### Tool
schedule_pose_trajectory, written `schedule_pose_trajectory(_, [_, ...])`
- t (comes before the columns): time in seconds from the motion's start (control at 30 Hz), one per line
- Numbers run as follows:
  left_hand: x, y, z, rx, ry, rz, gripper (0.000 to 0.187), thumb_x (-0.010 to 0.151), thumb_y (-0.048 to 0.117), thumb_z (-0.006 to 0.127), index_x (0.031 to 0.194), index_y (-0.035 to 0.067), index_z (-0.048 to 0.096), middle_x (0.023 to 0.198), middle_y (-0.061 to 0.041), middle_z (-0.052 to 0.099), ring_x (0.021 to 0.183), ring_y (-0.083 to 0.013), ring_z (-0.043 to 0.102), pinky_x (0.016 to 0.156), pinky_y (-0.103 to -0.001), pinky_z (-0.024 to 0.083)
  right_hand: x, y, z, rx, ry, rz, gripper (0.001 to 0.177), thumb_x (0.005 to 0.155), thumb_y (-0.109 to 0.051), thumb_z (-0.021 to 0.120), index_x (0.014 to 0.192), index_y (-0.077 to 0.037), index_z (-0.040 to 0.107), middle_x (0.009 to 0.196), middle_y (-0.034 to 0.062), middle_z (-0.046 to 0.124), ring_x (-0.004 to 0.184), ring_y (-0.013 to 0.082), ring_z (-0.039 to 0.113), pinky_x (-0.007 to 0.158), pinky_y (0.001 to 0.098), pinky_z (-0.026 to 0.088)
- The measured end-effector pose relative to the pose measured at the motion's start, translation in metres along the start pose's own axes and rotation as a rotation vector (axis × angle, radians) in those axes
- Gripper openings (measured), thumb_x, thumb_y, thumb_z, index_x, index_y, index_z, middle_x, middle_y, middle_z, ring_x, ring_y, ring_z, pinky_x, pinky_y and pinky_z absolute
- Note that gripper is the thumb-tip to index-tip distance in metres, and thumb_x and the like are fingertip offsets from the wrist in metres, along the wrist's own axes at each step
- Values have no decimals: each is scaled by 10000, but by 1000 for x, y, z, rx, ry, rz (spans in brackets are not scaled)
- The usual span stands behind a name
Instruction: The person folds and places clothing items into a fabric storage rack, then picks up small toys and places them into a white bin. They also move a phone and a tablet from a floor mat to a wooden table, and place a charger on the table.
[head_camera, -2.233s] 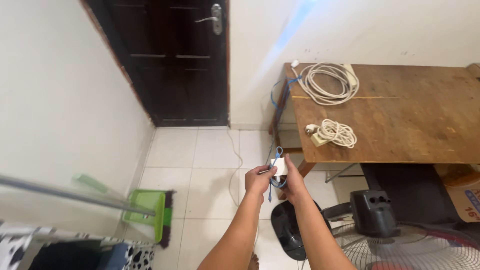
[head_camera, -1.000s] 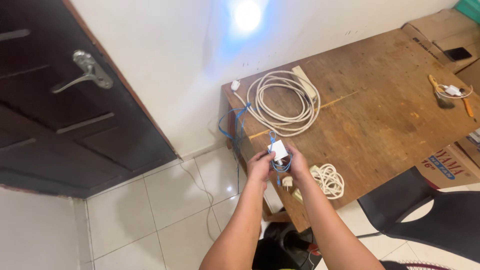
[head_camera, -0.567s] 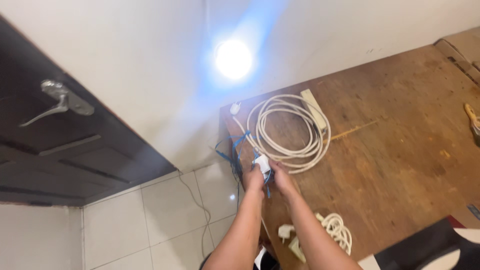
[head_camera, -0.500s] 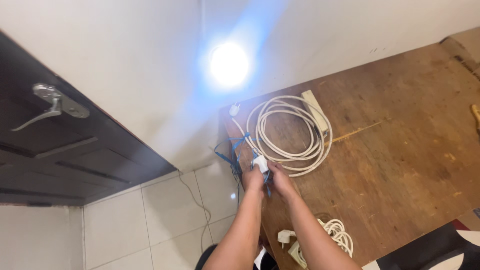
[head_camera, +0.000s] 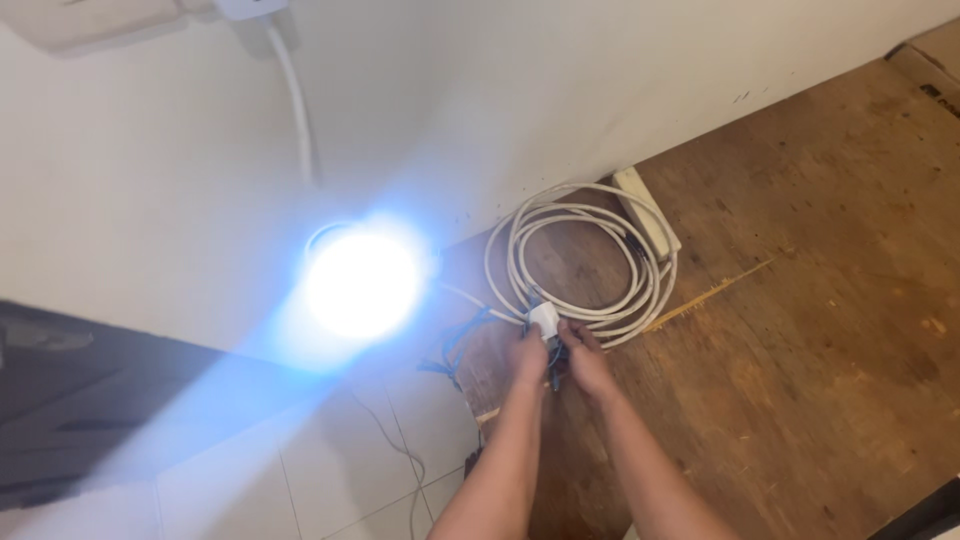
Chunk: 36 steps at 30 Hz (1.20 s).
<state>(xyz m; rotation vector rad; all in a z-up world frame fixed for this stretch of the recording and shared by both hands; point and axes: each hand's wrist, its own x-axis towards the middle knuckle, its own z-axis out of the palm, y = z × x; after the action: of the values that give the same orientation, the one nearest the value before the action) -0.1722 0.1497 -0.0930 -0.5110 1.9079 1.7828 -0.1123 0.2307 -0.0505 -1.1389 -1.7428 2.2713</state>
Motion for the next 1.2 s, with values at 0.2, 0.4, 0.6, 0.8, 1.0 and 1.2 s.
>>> schedule_pose_trajectory(0.2, [-26,22,14,-87,148,-37,509,867,339,689,1146,-86,655,1117,-268,717,1053,-402,711,895,-444,532,0,-18,-15,-176,-4,80,470,949,-454,632,1236,-84,676,970,52,701,820,165,619,733,317,492])
schedule_pose_trajectory(0.4, [-45,34,13,253,234,20,543,848,419,662,1110,-52,729,1140,-309,705,1118,-464,649,1008,-499,473,1,-3,-38,-474,96,-76,603,962,-565,593,1216,-29,705,1049,107,757,915,168,675,852,311,520])
schedule_pose_trajectory(0.6, [-56,24,0,373,172,135,639,805,471,711,1150,-66,703,1208,-334,654,1182,-495,592,1068,-505,433,-12,11,-88,-497,54,-16,655,932,-597,585,1291,-51,634,1117,100,733,932,205,679,846,346,546])
schedule_pose_trajectory(0.8, [-81,18,-12,423,80,74,800,769,581,760,1222,-70,654,1292,-335,606,1256,-464,565,1078,-476,437,-58,-3,-108,-599,-36,56,743,868,-631,631,1330,-48,629,1229,123,697,1005,233,695,898,373,570])
schedule_pose_trajectory(1.0, [-82,-26,-5,536,-42,82,733,806,590,739,1231,-7,702,1288,-283,648,1249,-426,601,1066,-457,472,-127,-26,-125,-907,-283,110,940,758,-685,707,1488,-130,499,1466,142,589,1303,256,590,1091,391,472])
schedule_pose_trajectory(1.2, [-92,-95,4,608,-333,219,567,745,468,749,1187,111,759,1239,-173,720,1173,-331,682,1011,-404,524,-204,-48,-136,-1037,-607,211,1208,566,-518,928,1567,-177,342,1573,127,455,1461,274,429,1197,414,388])
